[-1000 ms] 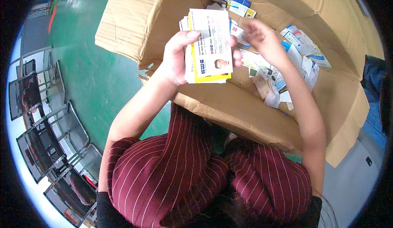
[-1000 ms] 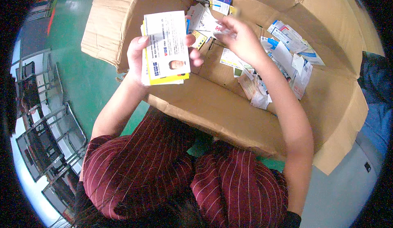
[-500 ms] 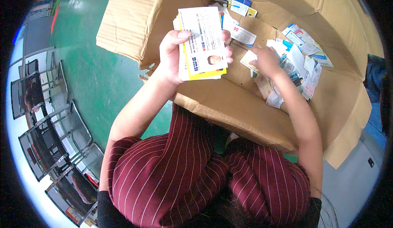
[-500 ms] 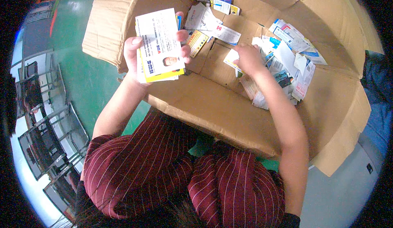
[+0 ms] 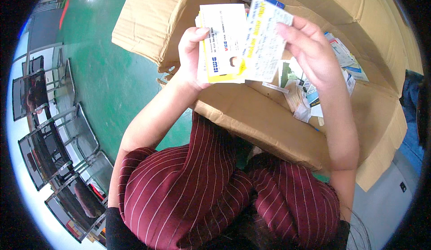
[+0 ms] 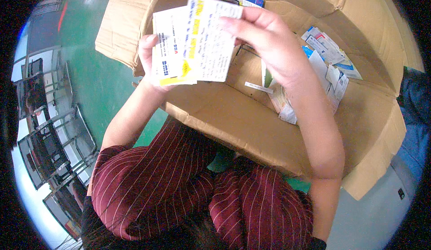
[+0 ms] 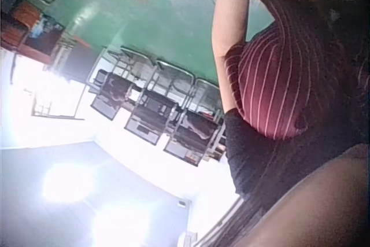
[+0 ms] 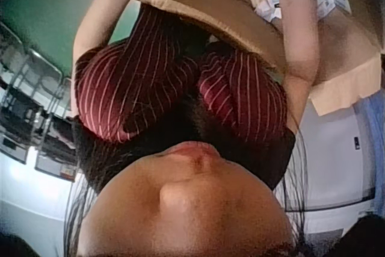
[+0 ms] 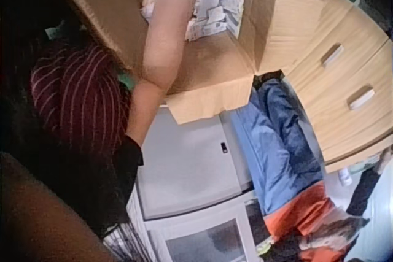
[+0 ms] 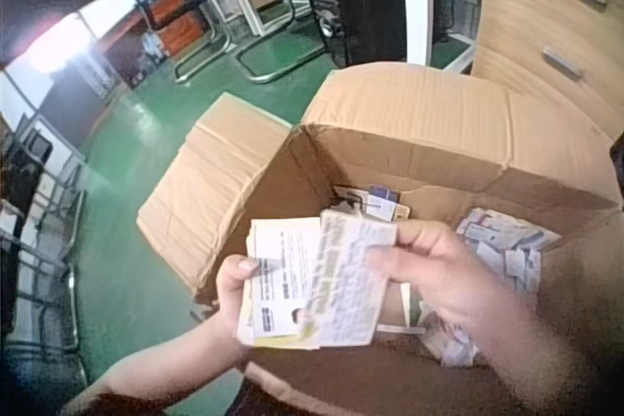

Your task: The person sits on the floor and sorts through a cardboard box filled with various paper items, including envelopes, cards, and receipts. They pick up items, inspect them, and occasionally hand them to a second person standing nearby.

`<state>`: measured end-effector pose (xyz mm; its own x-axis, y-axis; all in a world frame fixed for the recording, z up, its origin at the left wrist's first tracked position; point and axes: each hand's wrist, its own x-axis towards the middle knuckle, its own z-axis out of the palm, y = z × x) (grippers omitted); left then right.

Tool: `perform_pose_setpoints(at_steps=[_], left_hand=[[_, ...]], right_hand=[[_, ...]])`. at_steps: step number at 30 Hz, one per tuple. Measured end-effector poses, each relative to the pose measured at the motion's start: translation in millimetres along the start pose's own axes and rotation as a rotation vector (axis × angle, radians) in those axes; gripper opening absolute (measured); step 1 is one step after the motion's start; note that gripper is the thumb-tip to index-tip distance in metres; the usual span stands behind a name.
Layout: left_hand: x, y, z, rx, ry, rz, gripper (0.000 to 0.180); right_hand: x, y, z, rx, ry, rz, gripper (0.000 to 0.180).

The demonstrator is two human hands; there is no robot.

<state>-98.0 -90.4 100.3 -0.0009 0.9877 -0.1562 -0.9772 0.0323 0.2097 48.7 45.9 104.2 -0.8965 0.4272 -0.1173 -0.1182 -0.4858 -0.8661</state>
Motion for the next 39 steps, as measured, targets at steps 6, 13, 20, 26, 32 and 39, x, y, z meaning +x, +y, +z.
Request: perform_pose_setpoints(at_steps=[6,13,20,26,32,39], left_hand=[[1.2,-4.6,1.2,0.192,0.125,-0.007,0.054],[9.4,-1.4,2.6,0.200,-0.051,-0.200,0.056],[6.2,-6.3,-4.8,0.169,-0.025,-0.162,0.059],[7.0,-10.9,-5.7,0.079,-0.155,-0.244,0.059],[2.2,-7.0,-8.4,0.096,-0.046,-0.277,0.059],[0.1,-10.5,-5.3,0.134,0.020,-0.245,0.057]], right_hand=[[0.8,16.1,18.1,-0.387,0.196,-0.073,0.009],[-2.7,11.4,18.9,-0.213,0.111,-0.073,0.009],[-16.4,-20.3,-37.9,-0.314,0.113,-0.049,0.014],[-22.9,-36.2,-45.5,-0.287,0.286,-0.011,0.017],[-14.8,-19.3,-26.7,-0.236,0.104,-0.014,0.019],[-11.5,-11.2,-21.5,-0.135,0.039,0.036,0.019]])
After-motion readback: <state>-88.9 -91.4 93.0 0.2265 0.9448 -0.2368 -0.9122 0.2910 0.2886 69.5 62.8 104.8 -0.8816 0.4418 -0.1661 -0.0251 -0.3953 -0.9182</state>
